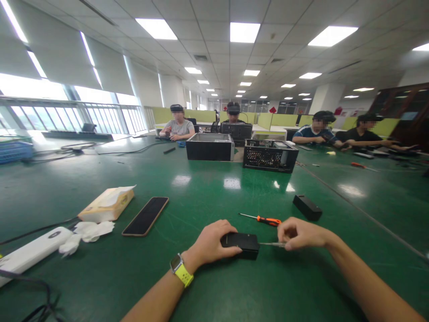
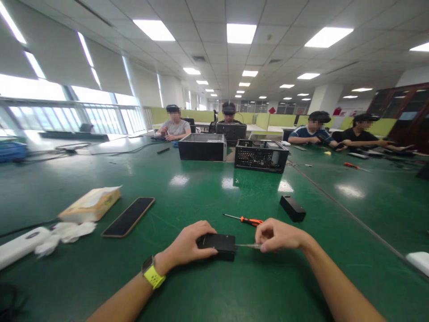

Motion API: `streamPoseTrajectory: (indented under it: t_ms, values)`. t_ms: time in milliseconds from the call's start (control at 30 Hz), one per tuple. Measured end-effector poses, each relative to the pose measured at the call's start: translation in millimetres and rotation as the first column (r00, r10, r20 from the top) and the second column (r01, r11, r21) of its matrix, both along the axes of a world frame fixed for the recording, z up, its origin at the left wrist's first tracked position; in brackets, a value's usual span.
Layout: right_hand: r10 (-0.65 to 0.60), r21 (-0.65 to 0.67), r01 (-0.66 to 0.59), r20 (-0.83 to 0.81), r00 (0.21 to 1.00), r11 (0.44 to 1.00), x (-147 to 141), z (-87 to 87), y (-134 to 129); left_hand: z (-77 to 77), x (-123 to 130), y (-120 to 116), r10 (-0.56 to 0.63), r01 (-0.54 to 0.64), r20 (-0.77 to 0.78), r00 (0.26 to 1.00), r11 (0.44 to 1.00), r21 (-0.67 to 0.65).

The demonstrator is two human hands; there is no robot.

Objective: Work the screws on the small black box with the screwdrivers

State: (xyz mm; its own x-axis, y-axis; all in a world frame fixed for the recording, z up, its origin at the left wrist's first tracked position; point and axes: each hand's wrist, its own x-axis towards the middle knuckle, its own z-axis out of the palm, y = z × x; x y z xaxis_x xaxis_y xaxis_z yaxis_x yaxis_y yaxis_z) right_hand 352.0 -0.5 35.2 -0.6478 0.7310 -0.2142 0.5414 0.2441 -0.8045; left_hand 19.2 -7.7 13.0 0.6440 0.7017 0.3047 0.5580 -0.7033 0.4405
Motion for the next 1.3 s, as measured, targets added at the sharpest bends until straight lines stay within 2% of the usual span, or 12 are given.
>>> streamPoseTrajectory:
  t_ms: [200,1300]
  values:
    - [0.027,-0.09,-0.031,-0.044,0.999,0.995,-7.3,-3.6,-2.2,3.0,0.2,-0.5,0.0,0.0,-0.002,1.0,1.0,-0.008]
    - [-0.048,-0.175,0.044,-0.016,0.999,0.984,-4.9,-3.9,-3.7,1.1,-0.8,-0.2,-0.017,0.017,0.016,1.0,1.0,0.0]
